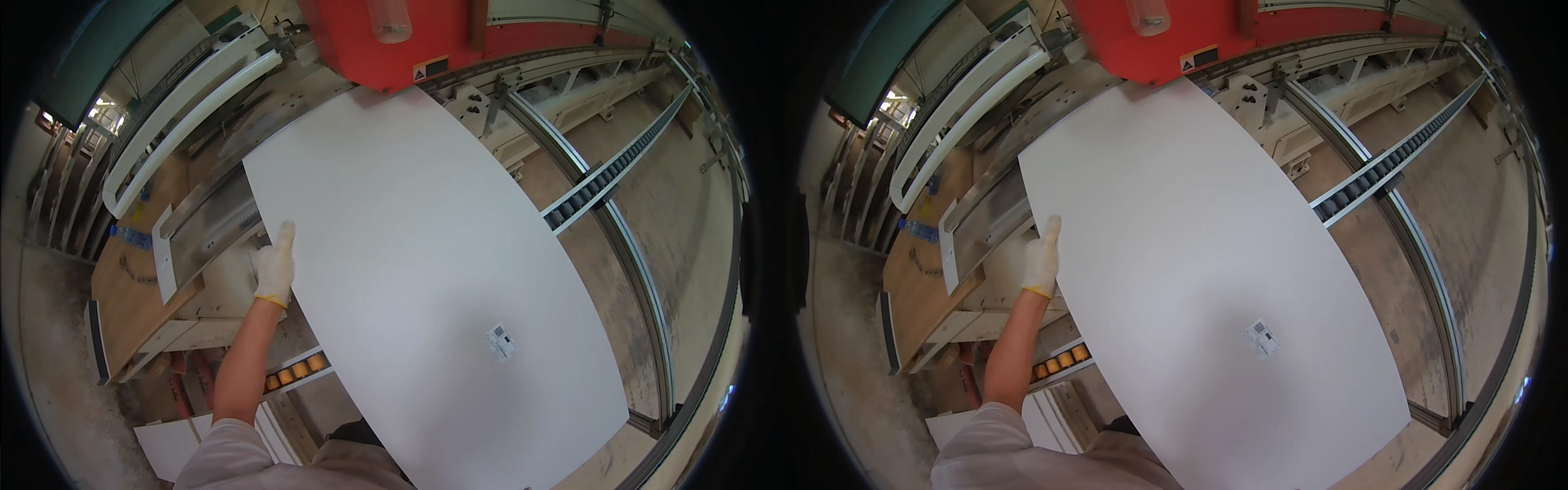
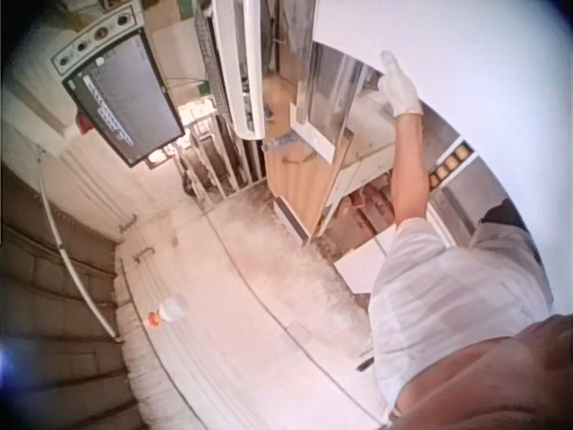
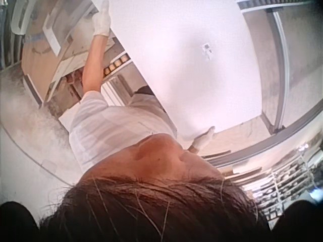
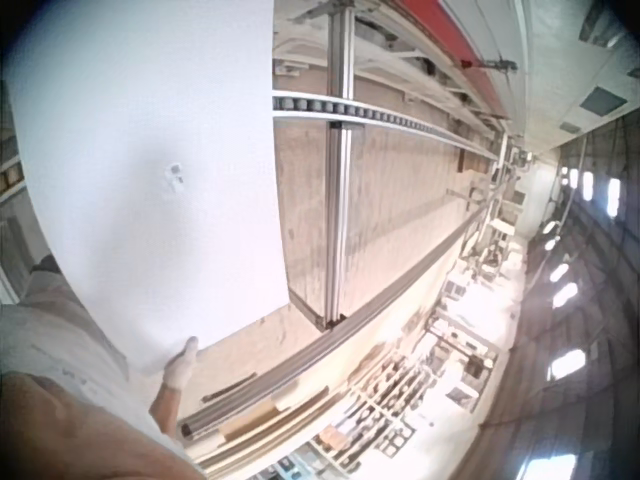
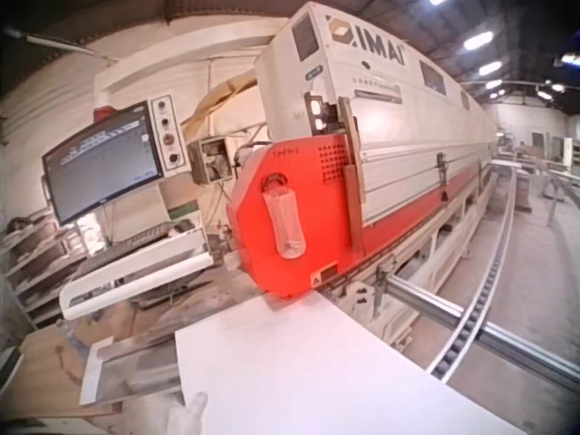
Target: The person picks up white rectangular panels and long strips, places them on a conveyor-fed machine, and retrieves them after processing. The person stacks the processed panels on a pallet and repeats the cycle with additional pieces.
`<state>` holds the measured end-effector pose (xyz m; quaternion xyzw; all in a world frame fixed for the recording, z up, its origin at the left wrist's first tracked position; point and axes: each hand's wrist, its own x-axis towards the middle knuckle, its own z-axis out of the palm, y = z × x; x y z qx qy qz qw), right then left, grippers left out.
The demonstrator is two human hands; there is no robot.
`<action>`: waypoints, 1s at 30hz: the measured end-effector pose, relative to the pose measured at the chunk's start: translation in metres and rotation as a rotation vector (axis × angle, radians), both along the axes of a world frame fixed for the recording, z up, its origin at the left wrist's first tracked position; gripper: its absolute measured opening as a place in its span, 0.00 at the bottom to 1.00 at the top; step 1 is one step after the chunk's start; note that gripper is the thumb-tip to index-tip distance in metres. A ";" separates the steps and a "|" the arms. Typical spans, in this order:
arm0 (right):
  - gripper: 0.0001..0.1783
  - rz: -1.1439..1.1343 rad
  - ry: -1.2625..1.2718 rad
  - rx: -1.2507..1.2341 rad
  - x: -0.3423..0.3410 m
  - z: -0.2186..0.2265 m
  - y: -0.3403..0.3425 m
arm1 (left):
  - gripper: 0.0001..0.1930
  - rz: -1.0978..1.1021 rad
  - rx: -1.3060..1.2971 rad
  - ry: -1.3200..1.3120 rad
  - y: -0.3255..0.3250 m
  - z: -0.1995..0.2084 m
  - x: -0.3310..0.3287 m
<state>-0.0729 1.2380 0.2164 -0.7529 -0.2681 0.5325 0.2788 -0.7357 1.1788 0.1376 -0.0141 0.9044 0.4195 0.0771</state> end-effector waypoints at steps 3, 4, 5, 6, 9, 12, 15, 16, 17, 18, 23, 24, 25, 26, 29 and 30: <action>0.42 0.072 -0.035 0.069 -0.001 0.007 0.049 | 0.53 0.022 0.022 0.015 0.053 0.003 0.007; 0.42 0.091 -0.046 0.100 -0.001 0.007 0.060 | 0.53 0.022 0.097 0.044 0.067 0.001 0.007; 0.41 0.090 -0.054 0.097 0.001 0.007 0.074 | 0.52 0.005 0.143 0.049 0.080 -0.002 0.007; 0.41 0.082 -0.061 0.092 0.003 0.003 0.086 | 0.51 0.012 0.114 0.080 0.093 -0.006 0.006; 0.39 0.068 0.076 0.086 0.017 -0.018 0.125 | 0.46 -0.153 -0.130 0.305 0.124 -0.019 -0.005; 0.30 -0.057 0.222 0.353 0.029 -0.035 0.155 | 0.42 -0.228 -0.259 0.100 0.156 -0.027 -0.020; 0.22 0.128 -0.130 0.465 0.038 -0.034 0.186 | 0.47 -0.144 0.314 -0.215 0.190 -0.026 -0.020; 0.22 0.154 -0.004 0.551 0.038 -0.028 0.192 | 0.47 -0.018 0.547 -0.314 0.199 -0.023 -0.017; 0.25 0.216 -0.075 0.570 0.039 -0.020 0.204 | 0.49 -0.035 0.369 -0.234 0.210 -0.020 -0.017; 0.27 0.210 -0.255 0.458 0.040 -0.013 0.211 | 0.51 -0.151 0.232 -0.146 0.221 -0.018 -0.016; 0.32 0.223 -0.313 0.448 0.034 0.007 0.251 | 0.53 -0.187 0.349 -0.177 0.287 -0.032 -0.029; 0.33 0.220 -0.368 0.404 0.035 0.007 0.250 | 0.53 -0.180 0.350 -0.222 0.301 -0.037 -0.035; 0.33 0.259 -0.434 0.411 0.036 0.008 0.244 | 0.53 -0.184 0.357 -0.266 0.321 -0.040 -0.039; 0.33 0.273 -0.526 0.383 0.037 0.007 0.232 | 0.54 -0.181 0.317 -0.231 0.341 -0.041 -0.043; 0.35 0.187 -0.638 0.365 0.047 0.002 0.158 | 0.56 -0.261 0.085 -0.084 0.393 -0.043 -0.059; 0.35 0.134 -0.654 0.409 0.051 -0.005 0.122 | 0.57 -0.323 -0.103 -0.014 0.409 -0.042 -0.064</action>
